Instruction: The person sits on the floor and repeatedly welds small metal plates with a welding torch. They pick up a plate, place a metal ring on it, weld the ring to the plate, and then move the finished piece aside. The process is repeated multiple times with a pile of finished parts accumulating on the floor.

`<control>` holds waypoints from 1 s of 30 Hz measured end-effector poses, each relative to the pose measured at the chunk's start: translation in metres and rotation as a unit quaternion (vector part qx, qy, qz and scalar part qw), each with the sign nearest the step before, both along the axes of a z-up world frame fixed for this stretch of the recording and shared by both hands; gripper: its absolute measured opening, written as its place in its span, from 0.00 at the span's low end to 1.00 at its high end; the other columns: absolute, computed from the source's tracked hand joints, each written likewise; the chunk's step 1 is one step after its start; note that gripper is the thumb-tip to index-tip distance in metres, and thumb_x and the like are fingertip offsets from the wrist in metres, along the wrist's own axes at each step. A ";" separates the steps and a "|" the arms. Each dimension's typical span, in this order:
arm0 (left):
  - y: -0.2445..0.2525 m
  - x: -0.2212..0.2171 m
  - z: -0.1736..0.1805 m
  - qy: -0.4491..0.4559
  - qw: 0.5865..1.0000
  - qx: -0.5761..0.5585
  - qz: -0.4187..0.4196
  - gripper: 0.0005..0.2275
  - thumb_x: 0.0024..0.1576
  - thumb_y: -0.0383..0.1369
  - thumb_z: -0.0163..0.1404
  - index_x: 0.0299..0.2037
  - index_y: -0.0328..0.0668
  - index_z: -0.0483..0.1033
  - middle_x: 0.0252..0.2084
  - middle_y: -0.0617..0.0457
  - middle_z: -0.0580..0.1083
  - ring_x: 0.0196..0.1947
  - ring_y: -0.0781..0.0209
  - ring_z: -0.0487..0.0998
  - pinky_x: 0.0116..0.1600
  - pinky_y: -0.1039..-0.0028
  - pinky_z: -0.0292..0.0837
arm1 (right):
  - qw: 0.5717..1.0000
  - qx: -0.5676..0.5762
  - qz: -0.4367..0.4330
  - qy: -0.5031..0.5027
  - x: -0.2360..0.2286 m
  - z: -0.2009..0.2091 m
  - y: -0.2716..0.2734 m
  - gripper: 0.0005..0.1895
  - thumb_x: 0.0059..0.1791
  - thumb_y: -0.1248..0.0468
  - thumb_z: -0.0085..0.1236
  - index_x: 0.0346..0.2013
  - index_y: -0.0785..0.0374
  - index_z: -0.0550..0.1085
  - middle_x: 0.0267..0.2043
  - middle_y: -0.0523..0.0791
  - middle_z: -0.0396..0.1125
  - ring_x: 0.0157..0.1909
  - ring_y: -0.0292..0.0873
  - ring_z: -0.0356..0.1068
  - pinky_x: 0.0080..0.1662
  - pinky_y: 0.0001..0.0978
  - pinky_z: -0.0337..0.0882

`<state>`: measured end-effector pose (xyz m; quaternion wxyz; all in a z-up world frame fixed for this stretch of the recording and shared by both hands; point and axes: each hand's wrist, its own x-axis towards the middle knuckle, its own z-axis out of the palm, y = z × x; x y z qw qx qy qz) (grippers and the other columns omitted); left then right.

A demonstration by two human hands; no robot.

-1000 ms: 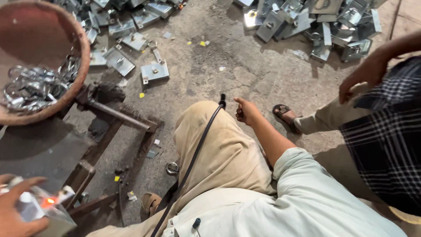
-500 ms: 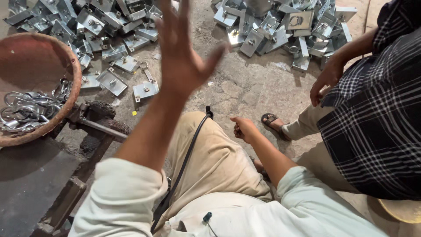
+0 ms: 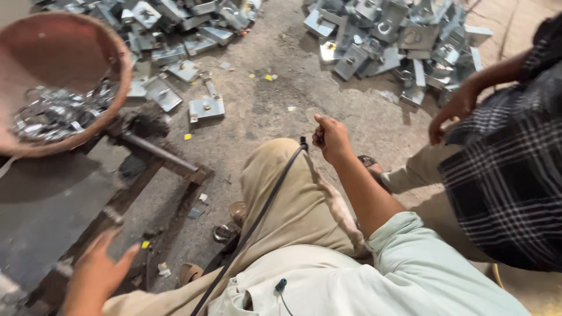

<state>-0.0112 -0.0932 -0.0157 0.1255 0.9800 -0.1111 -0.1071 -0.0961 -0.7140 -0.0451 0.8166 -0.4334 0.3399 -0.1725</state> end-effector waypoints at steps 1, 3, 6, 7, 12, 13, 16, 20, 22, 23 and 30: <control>0.043 -0.005 -0.013 0.048 0.998 0.022 0.021 0.35 0.47 0.51 0.63 0.64 0.45 0.72 0.62 0.40 0.74 0.62 0.40 0.75 0.64 0.57 0.71 | 1.000 0.001 0.009 -0.010 0.008 0.010 0.013 0.16 0.51 0.60 0.60 0.23 0.57 0.65 0.19 0.42 0.58 0.20 0.40 0.61 0.26 0.34 0.63; 0.110 -0.024 -0.035 0.167 0.983 0.030 0.075 0.34 0.48 0.52 0.64 0.63 0.43 0.74 0.59 0.40 0.77 0.60 0.44 0.77 0.64 0.60 0.70 | 0.999 -0.025 0.036 -0.016 0.027 0.027 0.043 0.15 0.51 0.60 0.60 0.24 0.58 0.66 0.20 0.41 0.59 0.21 0.40 0.62 0.25 0.34 0.64; 0.173 -0.085 -0.049 0.284 0.940 -0.103 0.156 0.25 0.52 0.46 0.58 0.58 0.45 0.80 0.56 0.46 0.82 0.58 0.51 0.80 0.63 0.63 0.71 | 0.992 -0.055 0.110 -0.034 0.058 0.040 0.100 0.13 0.52 0.62 0.60 0.25 0.59 0.67 0.21 0.41 0.61 0.22 0.38 0.63 0.26 0.33 0.65; 0.179 -0.095 -0.051 0.255 0.933 -0.188 0.168 0.22 0.53 0.43 0.56 0.57 0.43 0.81 0.54 0.47 0.84 0.54 0.52 0.82 0.61 0.64 0.73 | 0.988 -0.063 0.137 -0.041 0.065 0.042 0.118 0.14 0.53 0.63 0.60 0.26 0.58 0.67 0.22 0.41 0.60 0.22 0.38 0.63 0.26 0.34 0.65; 0.168 -0.108 -0.048 0.182 0.955 -0.178 0.155 0.21 0.56 0.45 0.57 0.55 0.42 0.80 0.55 0.46 0.79 0.55 0.53 0.79 0.60 0.65 0.72 | 0.933 -0.070 0.344 -0.080 0.090 0.038 0.211 0.15 0.56 0.64 0.57 0.27 0.60 0.66 0.25 0.42 0.60 0.26 0.40 0.64 0.30 0.33 0.67; 0.166 -0.109 -0.045 0.194 0.951 -0.198 0.134 0.21 0.54 0.45 0.57 0.55 0.46 0.80 0.55 0.47 0.80 0.55 0.53 0.80 0.60 0.65 0.72 | 0.922 -0.087 0.373 -0.047 0.091 0.037 0.227 0.13 0.56 0.64 0.56 0.29 0.62 0.68 0.26 0.43 0.61 0.27 0.40 0.64 0.31 0.33 0.67; 0.178 -0.089 -0.042 0.200 0.947 -0.190 0.165 0.24 0.53 0.49 0.60 0.55 0.46 0.80 0.55 0.44 0.78 0.55 0.51 0.78 0.61 0.62 0.70 | 0.877 -0.146 0.457 -0.022 0.091 0.024 0.262 0.09 0.55 0.65 0.57 0.34 0.67 0.71 0.29 0.45 0.65 0.30 0.42 0.67 0.34 0.35 0.68; 0.231 -0.042 -0.053 0.169 0.932 -0.162 0.279 0.23 0.52 0.47 0.60 0.53 0.41 0.79 0.54 0.41 0.79 0.53 0.47 0.80 0.58 0.60 0.72 | 0.817 -0.223 0.532 0.002 0.088 0.000 0.282 0.10 0.54 0.63 0.58 0.37 0.70 0.74 0.29 0.45 0.66 0.31 0.40 0.66 0.36 0.34 0.68; 0.265 -0.020 -0.062 0.128 0.930 -0.110 0.325 0.23 0.55 0.49 0.58 0.49 0.36 0.82 0.53 0.36 0.80 0.52 0.44 0.82 0.58 0.61 0.74 | 0.800 -0.251 0.544 0.010 0.088 -0.009 0.293 0.11 0.53 0.62 0.59 0.38 0.70 0.75 0.29 0.45 0.67 0.31 0.40 0.66 0.36 0.33 0.67; 0.278 -0.009 -0.071 0.113 0.923 -0.095 0.356 0.21 0.55 0.46 0.58 0.49 0.37 0.83 0.53 0.36 0.80 0.53 0.44 0.81 0.58 0.61 0.74 | 0.760 -0.325 0.562 0.044 0.089 -0.011 0.299 0.12 0.53 0.60 0.59 0.38 0.69 0.76 0.28 0.46 0.69 0.30 0.40 0.67 0.36 0.33 0.68; 0.295 0.066 -0.182 0.155 0.883 -0.023 0.443 0.29 0.52 0.44 0.60 0.60 0.37 0.70 0.67 0.39 0.64 0.65 0.40 0.66 0.63 0.56 0.67 | 0.516 -0.556 0.647 0.074 0.084 -0.022 0.351 0.13 0.48 0.55 0.63 0.40 0.60 0.81 0.28 0.46 0.77 0.24 0.41 0.71 0.31 0.36 0.72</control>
